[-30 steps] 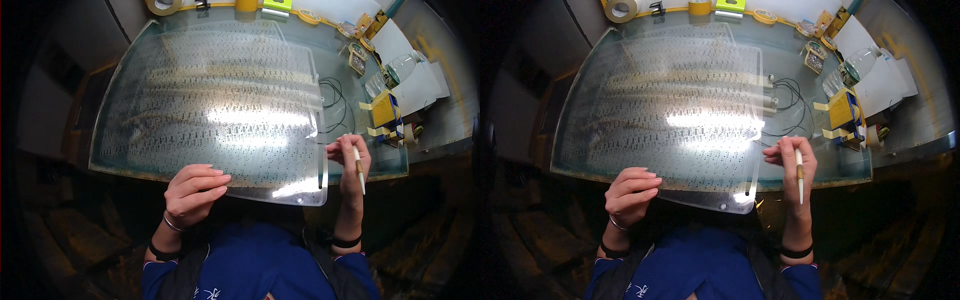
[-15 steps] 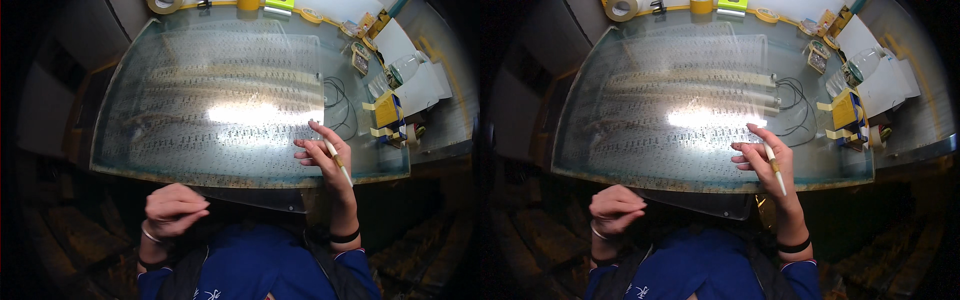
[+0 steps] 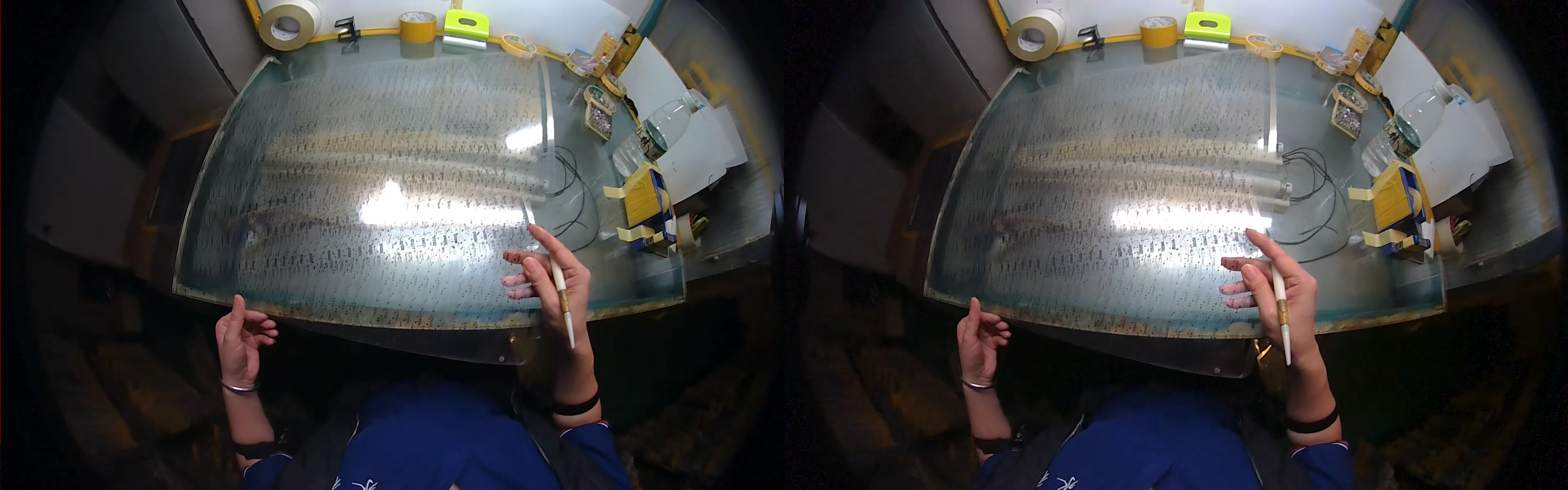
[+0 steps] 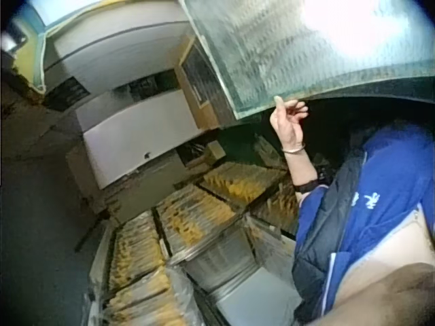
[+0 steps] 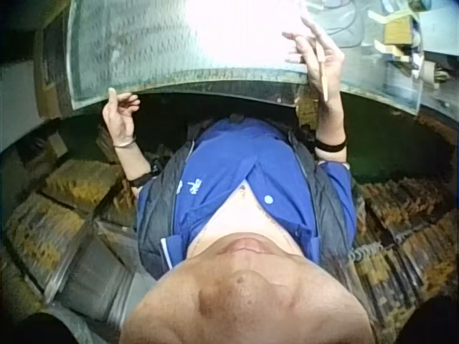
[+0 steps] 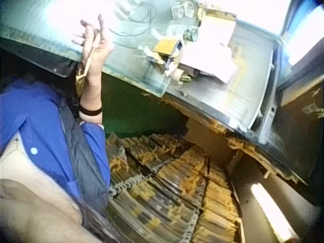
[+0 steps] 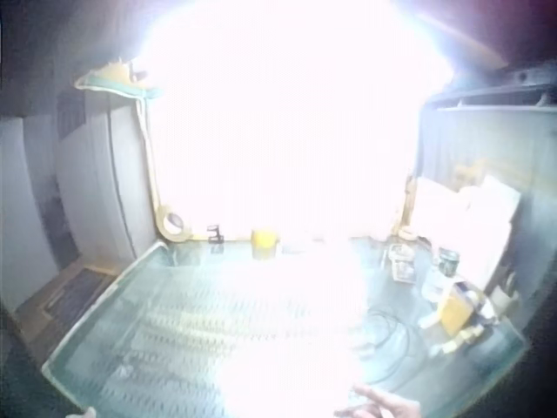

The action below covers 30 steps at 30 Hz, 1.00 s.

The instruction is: Clearing small holes in a large transparent stencil or acrylic sheet using a brush and a small pick tool.

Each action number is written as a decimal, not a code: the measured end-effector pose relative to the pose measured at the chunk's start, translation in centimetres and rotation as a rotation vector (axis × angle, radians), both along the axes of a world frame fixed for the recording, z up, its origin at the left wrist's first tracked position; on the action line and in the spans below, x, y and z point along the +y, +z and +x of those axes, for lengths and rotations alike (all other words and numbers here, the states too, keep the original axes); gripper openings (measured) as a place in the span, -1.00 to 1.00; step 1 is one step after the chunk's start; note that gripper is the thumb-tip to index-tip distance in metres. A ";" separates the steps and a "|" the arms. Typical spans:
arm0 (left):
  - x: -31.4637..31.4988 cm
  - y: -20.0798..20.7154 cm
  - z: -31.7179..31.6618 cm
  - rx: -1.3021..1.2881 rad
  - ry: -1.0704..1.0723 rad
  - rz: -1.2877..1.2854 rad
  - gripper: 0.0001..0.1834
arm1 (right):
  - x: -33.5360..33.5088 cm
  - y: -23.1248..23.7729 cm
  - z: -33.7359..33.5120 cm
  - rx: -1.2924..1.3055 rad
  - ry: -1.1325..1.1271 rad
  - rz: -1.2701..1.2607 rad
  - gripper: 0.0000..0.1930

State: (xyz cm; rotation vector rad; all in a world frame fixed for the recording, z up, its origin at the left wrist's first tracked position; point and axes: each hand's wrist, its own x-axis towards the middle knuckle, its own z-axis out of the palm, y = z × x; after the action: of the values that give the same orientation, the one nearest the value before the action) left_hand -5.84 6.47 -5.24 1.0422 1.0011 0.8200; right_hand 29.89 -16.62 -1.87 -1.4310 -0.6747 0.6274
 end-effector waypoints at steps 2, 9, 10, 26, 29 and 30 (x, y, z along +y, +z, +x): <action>-0.2 0.7 0.1 0.021 0.011 0.008 -0.54 | -0.2 0.0 0.3 -0.018 -0.012 0.027 -0.59; -1.1 0.4 0.5 0.007 -0.126 -0.083 -0.57 | -1.0 0.1 1.1 -0.031 -0.067 0.081 -0.63; -1.2 0.1 1.0 0.015 -0.135 -0.078 -0.56 | -1.1 0.3 1.1 -0.029 -0.068 0.083 -0.63; -1.0 1.7 1.2 -0.033 0.080 0.120 -0.70 | -1.9 -0.6 1.0 0.016 -0.074 0.182 -0.65; -1.0 2.6 1.6 -0.055 0.069 0.167 -0.55 | -2.0 -0.6 1.0 0.015 -0.090 0.197 -0.65; -1.1 3.1 2.1 -0.051 0.066 0.197 -0.54 | -2.0 -0.6 1.0 0.016 -0.097 0.205 -0.64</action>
State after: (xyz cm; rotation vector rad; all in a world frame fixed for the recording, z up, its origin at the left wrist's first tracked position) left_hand -3.72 5.35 -2.13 1.1545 0.9288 1.0106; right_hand 30.91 -18.62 -2.48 -1.2589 -0.6347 0.4794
